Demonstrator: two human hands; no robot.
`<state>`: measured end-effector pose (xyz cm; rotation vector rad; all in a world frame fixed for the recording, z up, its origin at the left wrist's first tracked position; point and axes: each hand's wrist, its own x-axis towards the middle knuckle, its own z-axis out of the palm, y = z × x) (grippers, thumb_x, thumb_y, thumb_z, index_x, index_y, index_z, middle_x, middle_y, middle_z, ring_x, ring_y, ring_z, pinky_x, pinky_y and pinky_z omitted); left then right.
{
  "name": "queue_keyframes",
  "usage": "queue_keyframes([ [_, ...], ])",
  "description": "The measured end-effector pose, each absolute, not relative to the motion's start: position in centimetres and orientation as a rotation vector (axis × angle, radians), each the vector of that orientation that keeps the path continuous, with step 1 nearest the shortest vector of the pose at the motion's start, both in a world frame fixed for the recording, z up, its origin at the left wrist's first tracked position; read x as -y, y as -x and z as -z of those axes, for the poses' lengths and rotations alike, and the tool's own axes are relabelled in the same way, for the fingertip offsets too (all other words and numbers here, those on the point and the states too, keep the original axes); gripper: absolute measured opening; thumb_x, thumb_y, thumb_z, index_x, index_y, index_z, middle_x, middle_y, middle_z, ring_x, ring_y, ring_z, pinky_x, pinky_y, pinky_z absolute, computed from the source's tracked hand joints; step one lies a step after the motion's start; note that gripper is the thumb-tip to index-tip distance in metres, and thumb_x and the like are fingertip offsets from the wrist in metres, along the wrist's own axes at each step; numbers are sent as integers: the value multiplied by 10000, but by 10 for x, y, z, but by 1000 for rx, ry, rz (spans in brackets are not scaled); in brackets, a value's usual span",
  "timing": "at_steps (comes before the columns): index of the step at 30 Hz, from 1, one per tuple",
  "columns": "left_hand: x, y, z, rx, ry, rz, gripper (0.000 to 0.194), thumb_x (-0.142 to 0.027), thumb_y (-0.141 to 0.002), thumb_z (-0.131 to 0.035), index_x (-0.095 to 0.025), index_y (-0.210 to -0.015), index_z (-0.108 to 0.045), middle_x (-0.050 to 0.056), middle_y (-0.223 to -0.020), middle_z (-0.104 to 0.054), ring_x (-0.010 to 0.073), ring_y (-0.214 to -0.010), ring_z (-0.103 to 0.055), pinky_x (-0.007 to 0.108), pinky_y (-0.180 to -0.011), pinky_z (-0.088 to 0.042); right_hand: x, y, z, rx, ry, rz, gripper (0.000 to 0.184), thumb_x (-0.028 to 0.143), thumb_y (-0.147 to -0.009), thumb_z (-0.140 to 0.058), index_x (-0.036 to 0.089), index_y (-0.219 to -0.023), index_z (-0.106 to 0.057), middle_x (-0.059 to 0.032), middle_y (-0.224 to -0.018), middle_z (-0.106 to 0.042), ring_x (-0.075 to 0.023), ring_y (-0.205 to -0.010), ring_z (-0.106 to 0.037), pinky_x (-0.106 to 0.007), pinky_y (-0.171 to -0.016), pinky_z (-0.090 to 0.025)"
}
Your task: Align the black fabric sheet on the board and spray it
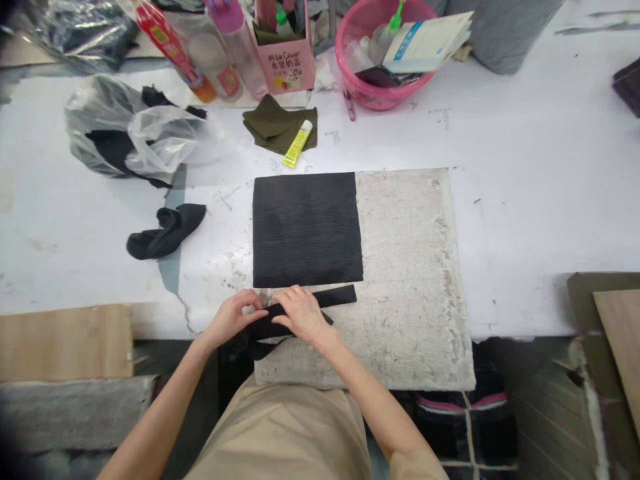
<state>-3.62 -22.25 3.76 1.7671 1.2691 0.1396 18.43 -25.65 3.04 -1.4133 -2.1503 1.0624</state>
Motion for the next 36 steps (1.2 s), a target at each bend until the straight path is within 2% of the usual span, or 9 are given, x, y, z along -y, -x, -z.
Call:
queue_keyframes([
  [3,224,41,-43,-1248,-1657,-206,252,-448,-822,-634,-212,-736,-614,45,-811,-640,208,-807,-588,302,-783,-453,254,-176,-30,2253,1395,-1055,343,356,-803,-727,218,-1088,-594,-50,-1039,-659,-227,-1014,-542,-375,-872,-404],
  [5,224,46,-46,-1283,-1592,-211,261,-455,-822,-634,-213,-724,-619,31,-767,-643,192,-750,-592,281,-729,-459,254,-183,-31,2309,1447,-1043,187,337,-821,-710,209,-929,-626,-37,-920,-669,-218,-937,-563,-367,-840,-392],
  [7,222,50,-47,-1324,-1559,-208,272,-466,-808,-649,-219,-696,-628,11,-699,-635,176,-676,-584,263,-658,-448,253,-200,-34,2329,1514,-1035,147,326,-834,-697,202,-814,-621,-26,-850,-664,-201,-875,-576,-345,-797,-386],
  [13,207,53,-39,-1372,-1502,-208,259,-479,-741,-684,-226,-689,-663,16,-661,-655,175,-613,-585,265,-584,-437,254,-279,-39,2130,1821,-1010,123,310,-880,-622,204,-821,-639,-24,-843,-665,-180,-807,-603,-304,-708,-387],
  [17,198,44,-29,-1454,-1349,-277,282,-471,-706,-696,-195,-688,-646,20,-604,-626,148,-534,-536,246,-508,-398,254,-319,-27,1659,1958,-1087,242,433,-844,-602,200,-808,-656,-40,-836,-687,-187,-744,-611,-299,-664,-413],
  [24,191,30,-11,-1574,-1127,-453,299,-440,-638,-726,-164,-699,-632,-3,-551,-584,114,-475,-479,232,-488,-372,258,-334,0,1034,2085,-1237,479,642,-675,-636,183,-808,-673,-26,-601,-655,-209,-545,-603,-310,-570,-413],
  [26,192,30,-7,-1627,-1090,-479,301,-439,-632,-729,-162,-674,-620,-11,-522,-565,107,-454,-458,225,-470,-347,259,-333,1,1060,2125,-1174,489,669,-698,-602,192,-789,-661,-19,-563,-638,-208,-535,-597,-310,-576,-400],
  [30,194,30,-1,-1702,-1107,-499,304,-442,-647,-719,-161,-635,-605,-17,-491,-539,100,-440,-434,218,-452,-311,259,-333,-1,1224,2260,-985,537,728,-755,-507,217,-590,-535,-2,-456,-551,-174,-478,-523,-294,-549,-331],
  [36,195,30,0,-1666,-1095,-521,317,-464,-699,-680,-165,-663,-582,-20,-500,-528,100,-444,-444,214,-455,-326,257,-331,1,1453,2329,-807,606,758,-823,-379,219,-554,-446,1,-477,-504,-138,-469,-418,-288,-531,-245],
])
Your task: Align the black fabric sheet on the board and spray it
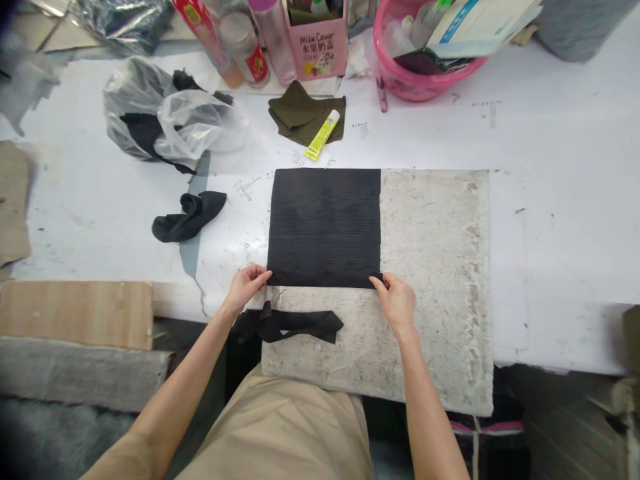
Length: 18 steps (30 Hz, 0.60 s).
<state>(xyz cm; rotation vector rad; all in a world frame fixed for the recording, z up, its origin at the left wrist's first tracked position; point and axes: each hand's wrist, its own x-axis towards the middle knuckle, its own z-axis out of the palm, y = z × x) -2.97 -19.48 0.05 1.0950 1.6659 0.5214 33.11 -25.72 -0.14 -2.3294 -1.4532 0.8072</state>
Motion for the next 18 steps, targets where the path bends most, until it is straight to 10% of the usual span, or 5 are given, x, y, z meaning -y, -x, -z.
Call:
queue_keyframes([
  [18,197,31,2,-1694,-1166,-483,347,-510,-723,-668,-175,-717,-578,-27,-452,-521,100,-407,-436,199,-434,-318,254,-331,0,1602,2384,-819,409,538,-914,-435,223,-679,-548,-23,-586,-594,-167,-543,-483,-282,-530,-215],
])
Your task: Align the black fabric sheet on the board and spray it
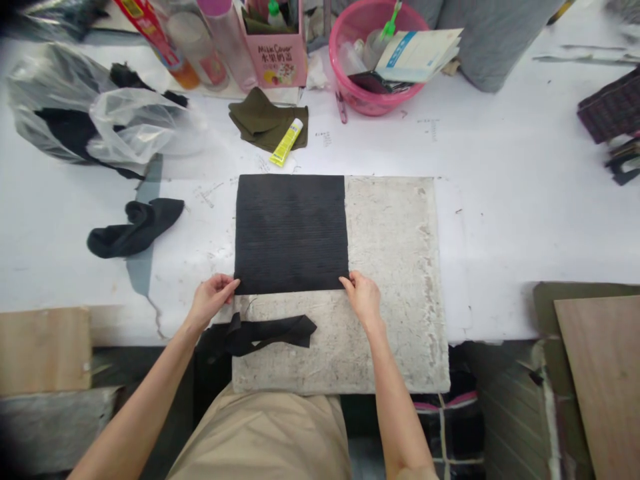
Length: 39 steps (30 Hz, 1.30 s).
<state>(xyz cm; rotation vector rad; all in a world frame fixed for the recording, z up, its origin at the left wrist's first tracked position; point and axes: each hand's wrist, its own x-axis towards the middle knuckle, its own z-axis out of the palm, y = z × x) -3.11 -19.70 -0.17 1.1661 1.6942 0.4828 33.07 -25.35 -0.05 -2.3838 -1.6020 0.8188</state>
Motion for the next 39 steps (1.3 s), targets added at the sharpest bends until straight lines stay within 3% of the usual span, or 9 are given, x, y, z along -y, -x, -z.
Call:
queue_keyframes([
  [18,196,33,3,-1641,-1163,-493,338,-487,-743,-665,-169,-714,-555,-38,-437,-507,88,-388,-430,187,-417,-326,251,-332,3,1527,2424,-917,323,465,-860,-548,216,-659,-496,23,-517,-538,-139,-504,-474,-269,-537,-208],
  [29,197,34,6,-1638,-1157,-532,314,-465,-760,-658,-175,-722,-543,-44,-443,-508,92,-383,-438,193,-416,-323,251,-334,7,1509,2443,-907,452,610,-848,-489,209,-640,-494,12,-541,-562,-128,-497,-468,-272,-536,-198],
  [39,202,36,15,-1654,-1203,-575,297,-458,-795,-640,-184,-739,-542,-48,-448,-507,101,-388,-452,199,-431,-348,252,-329,4,1541,2465,-793,487,643,-860,-436,211,-652,-521,-12,-570,-569,-143,-541,-423,-271,-537,-197],
])
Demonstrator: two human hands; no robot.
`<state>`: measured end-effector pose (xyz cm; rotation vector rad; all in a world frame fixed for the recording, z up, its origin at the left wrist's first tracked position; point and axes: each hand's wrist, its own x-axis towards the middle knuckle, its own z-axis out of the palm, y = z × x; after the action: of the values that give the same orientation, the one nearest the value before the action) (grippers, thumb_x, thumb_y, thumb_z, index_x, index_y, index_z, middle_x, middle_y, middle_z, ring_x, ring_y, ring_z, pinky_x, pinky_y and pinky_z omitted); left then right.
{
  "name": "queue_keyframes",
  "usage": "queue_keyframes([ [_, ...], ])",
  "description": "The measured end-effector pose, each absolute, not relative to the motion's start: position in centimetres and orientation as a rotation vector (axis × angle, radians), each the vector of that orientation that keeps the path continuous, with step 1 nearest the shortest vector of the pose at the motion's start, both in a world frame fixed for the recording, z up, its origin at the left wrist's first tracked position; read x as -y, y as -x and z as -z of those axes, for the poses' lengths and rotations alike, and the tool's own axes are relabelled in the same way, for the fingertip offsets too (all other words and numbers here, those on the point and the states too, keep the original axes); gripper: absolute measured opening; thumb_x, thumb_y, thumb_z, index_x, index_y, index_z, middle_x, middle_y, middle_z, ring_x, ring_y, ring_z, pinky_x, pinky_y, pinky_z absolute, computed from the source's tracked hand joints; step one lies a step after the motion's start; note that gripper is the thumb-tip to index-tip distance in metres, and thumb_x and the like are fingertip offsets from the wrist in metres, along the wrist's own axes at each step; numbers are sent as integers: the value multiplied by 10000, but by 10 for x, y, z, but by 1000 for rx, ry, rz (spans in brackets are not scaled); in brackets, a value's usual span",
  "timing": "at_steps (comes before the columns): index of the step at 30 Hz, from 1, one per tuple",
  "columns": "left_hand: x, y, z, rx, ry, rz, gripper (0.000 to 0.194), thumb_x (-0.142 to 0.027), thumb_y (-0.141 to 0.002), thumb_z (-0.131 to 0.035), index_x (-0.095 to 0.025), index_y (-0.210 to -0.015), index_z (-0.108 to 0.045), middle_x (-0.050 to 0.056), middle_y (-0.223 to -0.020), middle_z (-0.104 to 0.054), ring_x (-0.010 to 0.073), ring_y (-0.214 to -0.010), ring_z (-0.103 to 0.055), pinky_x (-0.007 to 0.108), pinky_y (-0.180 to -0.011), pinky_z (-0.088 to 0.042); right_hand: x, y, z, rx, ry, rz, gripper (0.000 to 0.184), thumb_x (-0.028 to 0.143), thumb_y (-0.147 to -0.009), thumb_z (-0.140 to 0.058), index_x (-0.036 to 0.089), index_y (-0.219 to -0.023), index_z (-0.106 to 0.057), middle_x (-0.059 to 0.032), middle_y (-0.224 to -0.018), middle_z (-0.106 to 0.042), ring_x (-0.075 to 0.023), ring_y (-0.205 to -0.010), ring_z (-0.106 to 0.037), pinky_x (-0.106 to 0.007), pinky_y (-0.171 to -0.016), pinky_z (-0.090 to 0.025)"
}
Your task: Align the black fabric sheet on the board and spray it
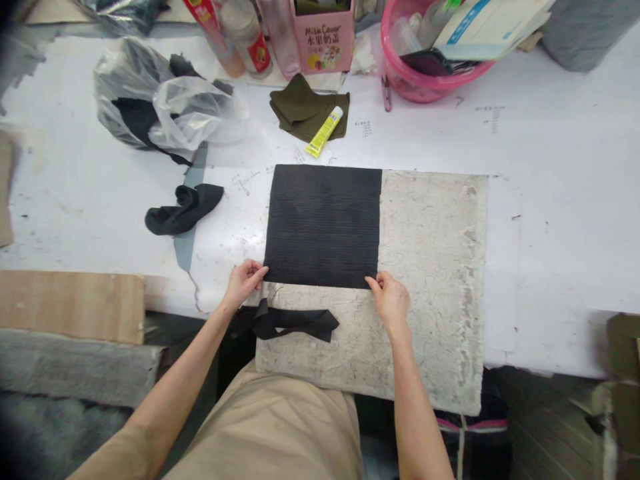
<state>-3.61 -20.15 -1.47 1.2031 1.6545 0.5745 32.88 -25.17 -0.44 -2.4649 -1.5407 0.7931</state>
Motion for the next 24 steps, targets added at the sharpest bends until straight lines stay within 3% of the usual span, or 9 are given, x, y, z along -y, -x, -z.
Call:
queue_keyframes([
  [12,200,33,14,-1701,-1191,-567,288,-451,-784,-647,-191,-721,-539,-48,-455,-511,107,-381,-460,211,-429,-344,252,-324,5,1540,2533,-749,421,582,-880,-488,207,-703,-563,-15,-616,-587,-142,-546,-412,-276,-542,-199],
  [19,209,27,22,-1867,-1378,-660,259,-417,-799,-652,-207,-758,-506,-45,-580,-536,116,-470,-483,233,-508,-369,259,-310,0,1473,2722,-436,394,577,-915,-454,209,-973,-584,-2,-621,-550,-159,-535,-417,-289,-545,-173],
  [24,218,28,24,-1872,-1777,-591,187,-370,-899,-547,-202,-818,-566,7,-742,-590,145,-659,-539,255,-658,-391,272,-312,12,1601,2417,-370,406,535,-948,-416,196,-803,-588,-42,-840,-594,-148,-673,-477,-283,-584,-238],
])
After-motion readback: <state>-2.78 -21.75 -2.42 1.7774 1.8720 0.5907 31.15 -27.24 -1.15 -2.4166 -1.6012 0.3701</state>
